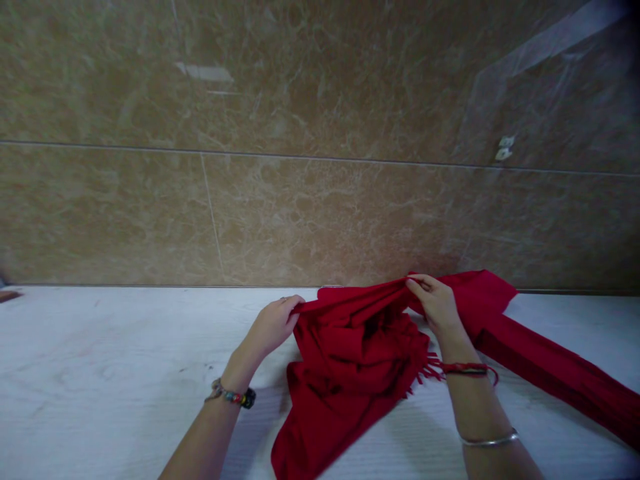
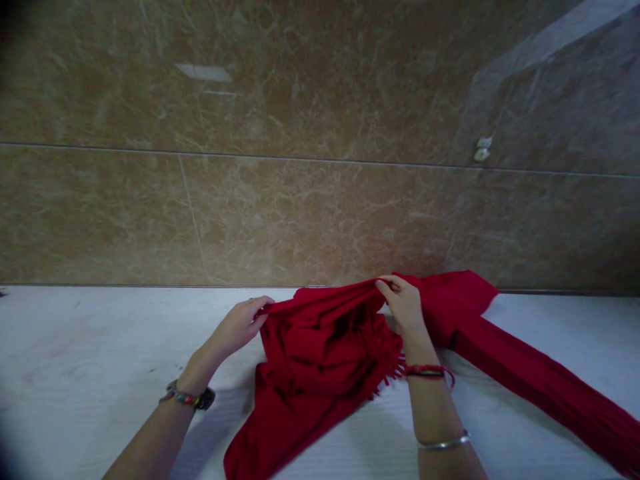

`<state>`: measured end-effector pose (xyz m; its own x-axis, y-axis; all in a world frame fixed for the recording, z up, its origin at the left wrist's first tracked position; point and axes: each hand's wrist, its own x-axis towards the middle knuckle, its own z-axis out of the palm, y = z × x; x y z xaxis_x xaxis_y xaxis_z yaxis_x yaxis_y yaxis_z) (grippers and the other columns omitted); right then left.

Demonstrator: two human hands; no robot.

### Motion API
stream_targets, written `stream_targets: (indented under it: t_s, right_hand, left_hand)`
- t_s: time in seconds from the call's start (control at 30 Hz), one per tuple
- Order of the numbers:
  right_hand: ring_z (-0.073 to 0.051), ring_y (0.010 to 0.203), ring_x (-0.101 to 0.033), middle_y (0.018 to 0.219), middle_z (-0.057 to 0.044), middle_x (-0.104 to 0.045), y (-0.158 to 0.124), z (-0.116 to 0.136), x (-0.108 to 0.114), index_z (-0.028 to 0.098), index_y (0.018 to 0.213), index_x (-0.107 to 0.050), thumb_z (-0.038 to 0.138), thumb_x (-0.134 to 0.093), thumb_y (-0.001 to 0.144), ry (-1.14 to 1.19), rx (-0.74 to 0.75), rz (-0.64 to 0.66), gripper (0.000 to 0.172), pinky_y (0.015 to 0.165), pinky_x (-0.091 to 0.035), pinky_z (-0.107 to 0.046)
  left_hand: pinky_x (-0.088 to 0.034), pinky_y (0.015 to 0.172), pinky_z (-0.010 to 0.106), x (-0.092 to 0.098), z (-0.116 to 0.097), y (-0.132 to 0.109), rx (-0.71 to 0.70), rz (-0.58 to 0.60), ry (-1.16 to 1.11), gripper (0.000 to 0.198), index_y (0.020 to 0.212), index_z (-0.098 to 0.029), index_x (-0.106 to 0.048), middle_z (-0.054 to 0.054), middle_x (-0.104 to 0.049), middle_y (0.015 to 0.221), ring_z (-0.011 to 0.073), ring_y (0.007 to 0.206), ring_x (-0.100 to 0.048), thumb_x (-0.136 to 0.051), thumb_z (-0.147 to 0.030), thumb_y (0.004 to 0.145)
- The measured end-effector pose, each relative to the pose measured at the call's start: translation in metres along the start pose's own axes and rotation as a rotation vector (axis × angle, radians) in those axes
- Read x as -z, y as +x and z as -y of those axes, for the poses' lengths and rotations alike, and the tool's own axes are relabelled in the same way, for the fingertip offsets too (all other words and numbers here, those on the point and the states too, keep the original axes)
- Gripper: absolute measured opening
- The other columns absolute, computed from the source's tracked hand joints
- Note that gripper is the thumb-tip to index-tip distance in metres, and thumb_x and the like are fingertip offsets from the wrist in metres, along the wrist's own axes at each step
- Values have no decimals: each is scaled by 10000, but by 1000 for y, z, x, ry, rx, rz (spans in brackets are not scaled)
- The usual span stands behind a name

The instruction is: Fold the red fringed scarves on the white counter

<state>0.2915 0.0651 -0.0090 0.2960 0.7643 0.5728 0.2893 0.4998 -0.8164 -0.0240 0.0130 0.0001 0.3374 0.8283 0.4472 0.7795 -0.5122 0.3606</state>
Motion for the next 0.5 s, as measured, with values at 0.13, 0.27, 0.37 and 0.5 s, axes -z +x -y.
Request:
stream_targets:
  t_s: [0.13,0.27,0.37,0.5]
  right_hand:
    - [-224,754,-581,795,-83,-624,-6,9,-8,159,816,-606,400,-551,693,-147,139,-20,277,724,-463,-407]
    - [-259,1062,-467,1090,-109,-549,-37,40,-43,205,1030,-569,329,-529,760,-445,584,150,301,960,-256,-530]
    - [-236,1138,-413,1175,-93,-517,-61,56,-67,223,1146,-496,281,-526,779,-451,724,494,372,996,-205,-522]
    - [-183,895,-566,907,-50,-642,-69,57,-76,211,938,-593,187,-451,809,-344,675,542,194,968,-286,-464]
  left_hand:
    - [-432,692,238,6,-3,3,29,-49,-311,195,853,-167,-577,19,-631,796,150,747,-565,-404,-185,766]
    - [-415,640,223,-1,-13,2,35,-44,-373,276,773,-158,-586,3,-614,710,139,672,-539,-354,-300,818]
    - [-403,635,214,-5,-20,1,-23,37,-340,298,755,-163,-592,-4,-617,697,127,646,-529,-342,-307,832]
    - [-401,649,216,-3,-23,-1,-73,62,-267,273,781,-171,-599,3,-625,718,127,650,-535,-350,-271,832]
